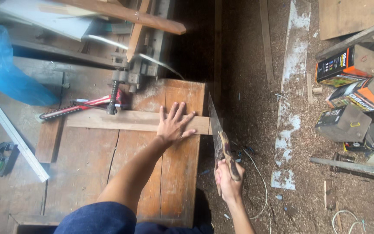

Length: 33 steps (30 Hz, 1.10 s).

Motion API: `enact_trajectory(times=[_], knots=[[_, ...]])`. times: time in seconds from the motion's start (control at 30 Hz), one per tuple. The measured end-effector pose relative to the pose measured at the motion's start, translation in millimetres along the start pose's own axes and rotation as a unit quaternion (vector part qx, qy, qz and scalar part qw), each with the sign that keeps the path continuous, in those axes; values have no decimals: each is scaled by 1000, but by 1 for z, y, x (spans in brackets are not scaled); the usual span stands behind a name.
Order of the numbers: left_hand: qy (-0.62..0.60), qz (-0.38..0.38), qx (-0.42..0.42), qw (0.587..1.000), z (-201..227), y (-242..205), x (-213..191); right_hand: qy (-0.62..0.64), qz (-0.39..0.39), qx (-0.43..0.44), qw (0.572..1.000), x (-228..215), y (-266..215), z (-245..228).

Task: The person selects a wooden plank, marks it with a pen, and then uses a hand saw to cut the plank along the marked line. The cut piece is separated from the main plank by the end of the clip.

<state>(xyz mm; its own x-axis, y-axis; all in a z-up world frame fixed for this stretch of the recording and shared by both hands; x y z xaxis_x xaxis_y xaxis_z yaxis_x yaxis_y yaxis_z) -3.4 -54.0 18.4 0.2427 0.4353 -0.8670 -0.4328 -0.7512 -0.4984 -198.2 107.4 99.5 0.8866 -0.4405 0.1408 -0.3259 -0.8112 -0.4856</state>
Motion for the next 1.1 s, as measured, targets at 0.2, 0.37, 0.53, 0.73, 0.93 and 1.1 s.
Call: enact_trajectory(times=[0.2, 0.37, 0.53, 0.73, 0.93, 1.1], knots=[[-24, 35, -10, 999, 7, -9, 4, 38, -6, 21, 999, -6, -4, -8], [-29, 105, -22, 994, 9, 1, 24, -23, -31, 4, 999, -5, 4, -7], [-22, 93, -105, 990, 19, 30, 37, -100, -34, -36, 994, -2, 7, -10], [-29, 80, -71, 994, 17, 35, 46, -104, -37, -25, 994, -12, 5, -3], [26, 99, -28, 994, 20, 25, 23, -137, -27, -53, 989, -10, 8, -7], [39, 58, -16, 997, 19, 31, 16, -113, -25, 2, 993, -12, 9, -13]])
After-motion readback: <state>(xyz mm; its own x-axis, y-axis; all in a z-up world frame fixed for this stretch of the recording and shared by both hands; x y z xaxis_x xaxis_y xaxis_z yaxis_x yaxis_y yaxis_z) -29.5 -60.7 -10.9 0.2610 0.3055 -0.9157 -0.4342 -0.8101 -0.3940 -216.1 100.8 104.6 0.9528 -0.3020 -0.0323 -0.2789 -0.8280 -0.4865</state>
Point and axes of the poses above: each hand's wrist, its own y-axis towards the middle knuckle, its own x-axis out of the palm, z = x × y, the point moved 3 cm from there along y, towards the middle knuckle, and after that the axes turned 8 degrees about y, right-handed, at the moved point
